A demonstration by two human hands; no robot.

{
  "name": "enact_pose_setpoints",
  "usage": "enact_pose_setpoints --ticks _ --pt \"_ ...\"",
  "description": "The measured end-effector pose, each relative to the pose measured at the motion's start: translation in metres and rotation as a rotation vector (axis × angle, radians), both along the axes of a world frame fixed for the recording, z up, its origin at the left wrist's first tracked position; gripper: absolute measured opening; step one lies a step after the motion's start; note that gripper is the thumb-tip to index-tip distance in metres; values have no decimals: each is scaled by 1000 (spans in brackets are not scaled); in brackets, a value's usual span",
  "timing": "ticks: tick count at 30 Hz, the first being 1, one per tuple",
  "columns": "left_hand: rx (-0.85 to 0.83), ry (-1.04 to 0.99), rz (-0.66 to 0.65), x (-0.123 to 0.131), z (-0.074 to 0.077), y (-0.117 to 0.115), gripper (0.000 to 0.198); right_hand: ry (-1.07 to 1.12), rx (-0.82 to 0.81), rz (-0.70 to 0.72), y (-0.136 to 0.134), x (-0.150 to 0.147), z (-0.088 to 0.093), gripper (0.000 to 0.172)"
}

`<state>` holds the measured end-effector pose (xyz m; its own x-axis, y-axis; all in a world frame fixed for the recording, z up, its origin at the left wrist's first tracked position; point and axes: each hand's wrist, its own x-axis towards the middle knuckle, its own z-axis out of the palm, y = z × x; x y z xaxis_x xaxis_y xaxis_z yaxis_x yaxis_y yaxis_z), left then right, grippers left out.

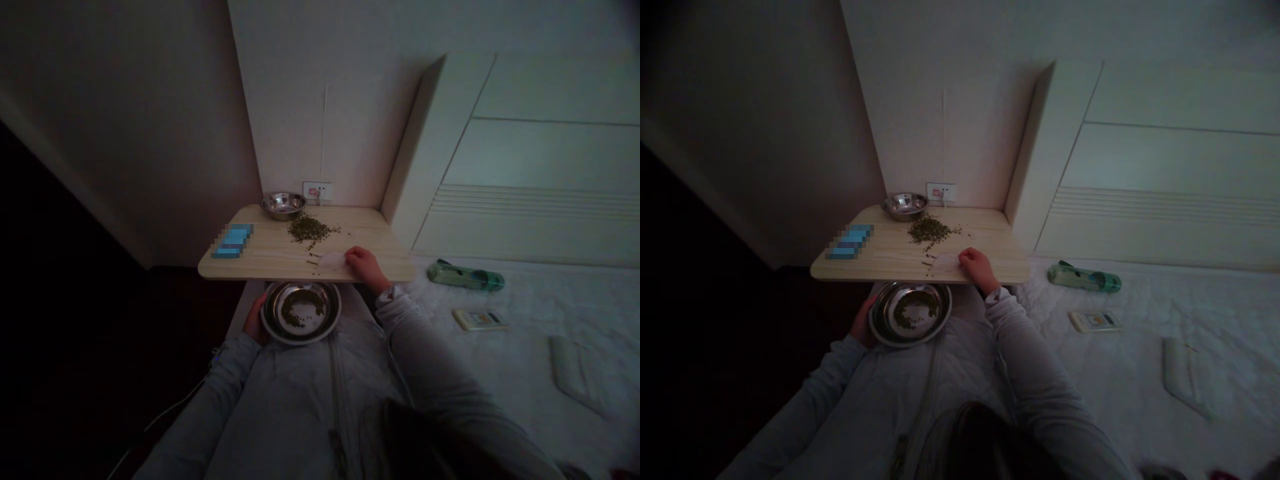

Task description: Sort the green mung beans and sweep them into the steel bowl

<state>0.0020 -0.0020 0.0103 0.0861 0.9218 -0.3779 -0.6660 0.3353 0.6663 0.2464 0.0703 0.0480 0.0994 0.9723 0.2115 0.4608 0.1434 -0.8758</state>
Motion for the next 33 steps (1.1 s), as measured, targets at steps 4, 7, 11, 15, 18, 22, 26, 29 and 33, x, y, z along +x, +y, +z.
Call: enact_pose_setpoints --ticks 4,7,11,15,18,22,26,29,33 --pt "31 4 23 1 1 0 29 35 20 -29 3 2 0 14" --pt "15 5 5 1 1 -1 30 65 16 -45 5 -1 -1 16" --pt "4 -8 10 0 2 -2 29 33 27 -60 5 -7 0 16" --pt "-9 -4 2 1 3 -2 29 31 18 -71 1 -10 4 16" --pt "5 1 -13 1 2 -1 30 91 13 -61 -8 -7 6 15" --pt "37 12 -21 1 1 -1 29 128 46 -114 -35 2 1 17" --pt "25 36 -38 3 2 -1 29 94 89 -226 -67 13 -9 20" --pt "-3 30 -45 3 2 -1 28 58 76 -213 -80 15 -15 20" --pt "-5 17 -50 4 2 -2 27 82 66 -144 -75 6 -14 20"
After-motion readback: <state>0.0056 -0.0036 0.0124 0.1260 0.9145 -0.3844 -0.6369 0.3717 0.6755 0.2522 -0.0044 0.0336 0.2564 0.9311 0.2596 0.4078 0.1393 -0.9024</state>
